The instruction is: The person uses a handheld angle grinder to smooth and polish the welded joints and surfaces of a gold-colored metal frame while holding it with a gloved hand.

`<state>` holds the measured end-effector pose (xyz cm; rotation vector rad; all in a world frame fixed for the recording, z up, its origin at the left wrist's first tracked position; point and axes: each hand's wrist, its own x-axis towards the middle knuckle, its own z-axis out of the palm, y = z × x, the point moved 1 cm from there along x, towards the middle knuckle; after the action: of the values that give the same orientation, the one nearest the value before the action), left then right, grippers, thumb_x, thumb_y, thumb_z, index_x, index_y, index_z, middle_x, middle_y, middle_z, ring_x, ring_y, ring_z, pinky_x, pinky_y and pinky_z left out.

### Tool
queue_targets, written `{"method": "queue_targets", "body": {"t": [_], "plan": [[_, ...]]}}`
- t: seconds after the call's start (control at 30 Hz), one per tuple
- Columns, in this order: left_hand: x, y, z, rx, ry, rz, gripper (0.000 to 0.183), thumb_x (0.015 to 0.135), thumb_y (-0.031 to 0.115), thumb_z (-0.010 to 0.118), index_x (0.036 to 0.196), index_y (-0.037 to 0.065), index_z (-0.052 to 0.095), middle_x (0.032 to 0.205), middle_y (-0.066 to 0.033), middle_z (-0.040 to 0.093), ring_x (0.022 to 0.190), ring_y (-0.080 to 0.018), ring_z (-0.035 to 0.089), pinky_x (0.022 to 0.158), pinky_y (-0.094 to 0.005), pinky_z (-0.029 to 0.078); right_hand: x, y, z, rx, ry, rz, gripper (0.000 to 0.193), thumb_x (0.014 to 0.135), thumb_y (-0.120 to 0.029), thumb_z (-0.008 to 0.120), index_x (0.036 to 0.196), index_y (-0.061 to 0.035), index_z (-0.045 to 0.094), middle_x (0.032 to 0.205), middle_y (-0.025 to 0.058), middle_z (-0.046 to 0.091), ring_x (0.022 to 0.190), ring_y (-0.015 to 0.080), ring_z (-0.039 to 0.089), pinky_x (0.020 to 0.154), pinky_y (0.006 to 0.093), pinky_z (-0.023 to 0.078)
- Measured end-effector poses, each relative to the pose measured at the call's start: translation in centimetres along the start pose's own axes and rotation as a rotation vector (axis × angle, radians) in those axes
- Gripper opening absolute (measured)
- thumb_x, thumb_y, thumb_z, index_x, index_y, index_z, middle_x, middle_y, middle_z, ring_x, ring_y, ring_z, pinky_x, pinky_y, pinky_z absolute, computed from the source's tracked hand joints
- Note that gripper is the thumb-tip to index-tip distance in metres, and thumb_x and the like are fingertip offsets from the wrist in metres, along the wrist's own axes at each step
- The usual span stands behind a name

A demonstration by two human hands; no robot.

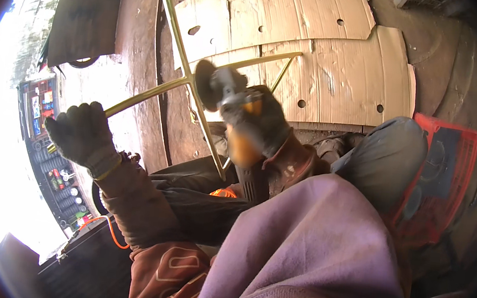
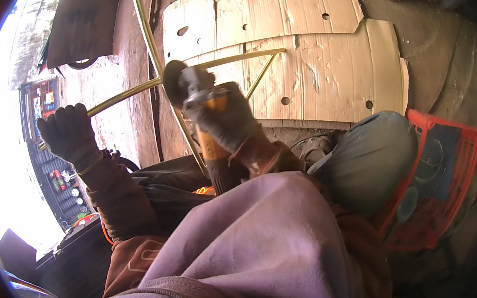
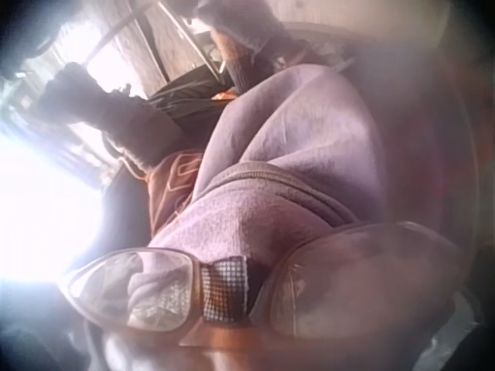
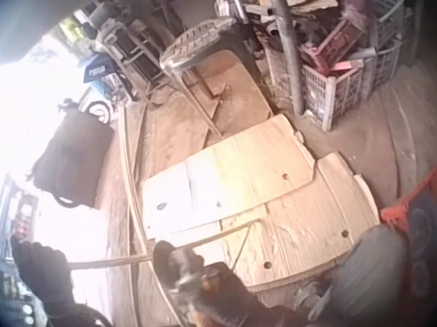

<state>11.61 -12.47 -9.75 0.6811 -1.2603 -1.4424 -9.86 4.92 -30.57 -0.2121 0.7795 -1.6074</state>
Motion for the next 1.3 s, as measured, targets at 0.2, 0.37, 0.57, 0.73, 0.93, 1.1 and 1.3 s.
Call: {"method": "queue_targets", "body": {"t": [0.2, 0.37, 0.57, 0.73, 0.93, 1.1, 1.3], "plan": [[-0.1, -0.6, 1.8, -0.123, -0.137, -0.05, 0.05, 0.102, 0.045, 0.034, 0.058, 0.021, 0.034, 0.052, 0.0015, 0.031, 0.046, -0.0155, 0.026, 0.054, -0.0349, 0.029, 2.4, 1.0, -7.1, -0.159, 0.207, 0.098, 0.025, 0.079, -0.018, 0.081, 0.092, -0.0041, 0.065, 0.081, 0.0049, 0.069, 0.063, 0.0115, 0.064, 0.06, 0.0265, 0.055], [0.5, -0.8, 2.4, -0.159, -0.203, -0.066, 0.051, 0.101, 0.043, 0.038, 0.055, 0.021, 0.033, 0.049, 0.0023, 0.03, 0.041, -0.0138, 0.023, 0.047, -0.0334, 0.025, 3.6, -0.1, -9.9, -0.138, 0.217, 0.112, 0.026, 0.082, -0.028, 0.077, 0.091, -0.0052, 0.068, 0.077, 0.004, 0.066, 0.065, 0.0145, 0.066, 0.057, 0.0281, 0.056], [0.5, 0.1, 2.0, -0.042, 0.009, -0.026, 0.051, 0.099, 0.043, 0.043, 0.054, 0.022, 0.033, 0.05, 0.0016, 0.031, 0.043, -0.0152, 0.023, 0.046, -0.0328, 0.024, -0.5, 1.2, 0.4, -0.018, 0.061, -0.016, 0.047, 0.084, -0.01, 0.075, 0.121, -0.0035, 0.046, 0.094, 0.0102, 0.067, 0.077, 0.0145, 0.066, 0.064, 0.0276, 0.056], [0.0, -0.5, 0.3, -0.015, 0.128, -0.046, 0.051, 0.097, 0.043, 0.046, 0.053, 0.022, 0.032, 0.053, 0.0008, 0.034, 0.047, -0.0167, 0.026, 0.047, -0.033, 0.025, 0.9, 2.2, -5.2, 0.057, 0.177, 0.068, 0.027, 0.088, -0.03, 0.071, 0.094, -0.0031, 0.07, 0.074, 0.007, 0.068, 0.063, 0.0164, 0.066, 0.06, 0.03, 0.056], [0.4, -0.2, 0.4, -0.088, -0.007, -0.097, 0.051, 0.096, 0.044, 0.047, 0.053, 0.022, 0.032, 0.053, 0.0032, 0.032, 0.046, -0.0154, 0.025, 0.046, -0.0322, 0.024, 0.0, 3.1, -3.8, 0.025, 0.038, 0.126, 0.032, 0.087, -0.024, 0.072, 0.107, -0.0029, 0.058, 0.081, 0.0118, 0.066, 0.061, 0.0221, 0.068, 0.053, 0.0349, 0.058], [-0.1, 0.4, 0.8, -0.004, 0.186, -0.051, 0.052, 0.096, 0.045, 0.047, 0.053, 0.023, 0.03, 0.051, 0.0034, 0.029, 0.045, -0.0149, 0.024, 0.045, -0.0322, 0.024, -0.1, 3.5, -2.0, -0.013, 0.112, 0.107, 0.028, 0.086, -0.02, 0.073, 0.104, -0.0028, 0.06, 0.085, 0.0097, 0.067, 0.071, 0.0181, 0.068, 0.059, 0.0286, 0.056], [0.4, -0.3, 1.3, 0.015, 0.203, -0.055, 0.052, 0.097, 0.045, 0.045, 0.053, 0.022, 0.029, 0.052, 0.003, 0.027, 0.045, -0.0152, 0.021, 0.045, -0.0321, 0.023, -0.2, 4.1, -3.9, 0.048, 0.07, 0.134, 0.029, 0.087, -0.024, 0.071, 0.104, -0.0022, 0.061, 0.082, 0.0103, 0.067, 0.062, 0.0206, 0.068, 0.055, 0.035, 0.059]]}}
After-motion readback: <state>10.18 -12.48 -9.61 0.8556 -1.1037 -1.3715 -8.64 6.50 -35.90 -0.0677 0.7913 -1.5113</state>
